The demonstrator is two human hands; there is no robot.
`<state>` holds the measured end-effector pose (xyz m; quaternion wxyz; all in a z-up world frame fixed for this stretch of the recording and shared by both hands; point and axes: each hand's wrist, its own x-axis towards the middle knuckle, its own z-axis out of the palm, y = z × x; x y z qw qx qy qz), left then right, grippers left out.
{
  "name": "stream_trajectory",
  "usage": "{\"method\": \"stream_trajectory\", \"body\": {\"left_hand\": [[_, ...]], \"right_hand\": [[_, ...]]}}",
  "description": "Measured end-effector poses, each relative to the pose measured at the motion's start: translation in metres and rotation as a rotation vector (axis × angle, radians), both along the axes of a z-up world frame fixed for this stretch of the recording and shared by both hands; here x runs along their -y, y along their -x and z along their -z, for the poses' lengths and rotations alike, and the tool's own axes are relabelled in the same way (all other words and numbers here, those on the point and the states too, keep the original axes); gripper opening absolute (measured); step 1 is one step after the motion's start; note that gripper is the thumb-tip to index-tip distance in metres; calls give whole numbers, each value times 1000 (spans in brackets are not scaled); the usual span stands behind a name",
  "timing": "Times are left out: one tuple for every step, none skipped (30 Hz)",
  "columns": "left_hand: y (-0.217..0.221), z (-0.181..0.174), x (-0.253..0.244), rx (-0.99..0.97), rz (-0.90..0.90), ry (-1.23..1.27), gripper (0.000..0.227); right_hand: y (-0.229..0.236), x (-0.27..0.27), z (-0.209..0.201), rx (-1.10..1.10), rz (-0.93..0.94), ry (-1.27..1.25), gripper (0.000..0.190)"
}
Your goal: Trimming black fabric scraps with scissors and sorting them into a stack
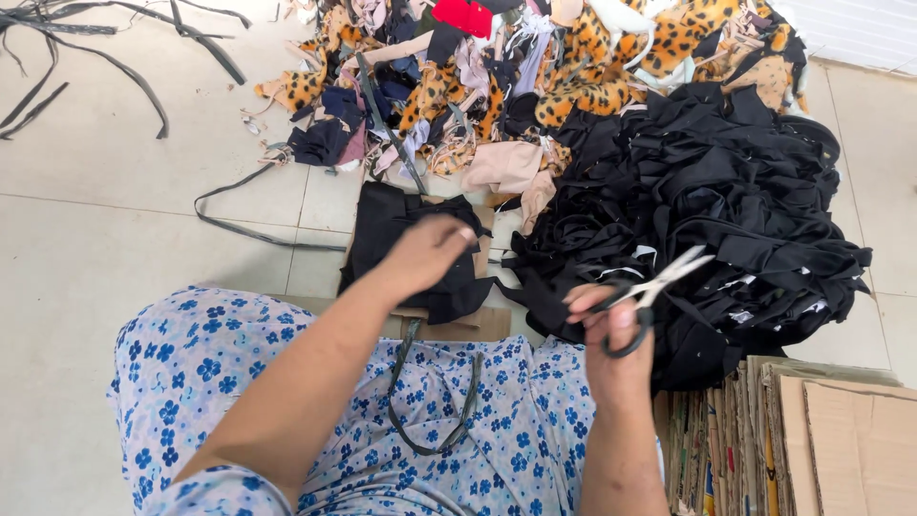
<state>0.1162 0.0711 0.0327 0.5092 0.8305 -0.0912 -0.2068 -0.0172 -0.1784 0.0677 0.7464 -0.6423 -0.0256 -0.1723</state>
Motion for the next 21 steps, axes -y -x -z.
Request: {"method": "stream_trajectory", "body": {"left_hand": [[9,4,9,0,4,1,39],[18,8,17,-337,89,214,60],[27,12,27,-674,176,429,83],[34,32,38,-676,181,430,83],[39,52,50,-849,273,567,87],[45,71,62,-1021,367,702,92],[45,56,62,-1020,372,703,92],[45,41,63,-952,301,784,60],[46,27,62,-887,230,861,35],[43,38,67,-890,234,858,35],[39,49,71,-739,188,649,36],[35,59,74,-585,142,442,38],[29,54,67,-581,142,439,38],[23,49,60,-483,148,337,34],[17,43,53,-383,152,236,30],[17,17,48,-377,151,234,30],[18,-8,43,-370,183,148,23],[20,-32,37,-362,216,62,17],[21,-22,37,-361,217,63,17],[22,-11,37,-297,189,96,22],[22,-1,36,-232,160,129,29]], "right_hand": [[4,-11,-1,0,4,1,56],[9,-23,-1,-6,-102,48,56],[13,-34,-2,-14,-208,97,56],[18,-42,-7,-15,-204,100,56],[20,-48,-13,-91,-304,188,47],[23,-55,-18,-168,-404,275,39],[24,-58,-29,-167,-400,278,39],[24,-61,-39,-239,-438,391,35],[26,-65,-48,-315,-474,499,34],[26,-58,-44,-317,-468,497,34],[26,-51,-39,-400,-449,451,41],[26,-44,-34,-482,-429,404,48],[27,-36,-26,-477,-429,403,48],[27,-27,-18,-566,-411,426,49],[27,-19,-10,-654,-393,449,54],[23,-17,-5,-647,-394,449,54],[20,-16,-1,-722,-486,429,53],[17,-14,3,-796,-578,407,53],[15,-16,8,-795,-576,409,53],[14,-17,12,-790,-552,301,57],[12,-19,17,-782,-529,196,62]]}}
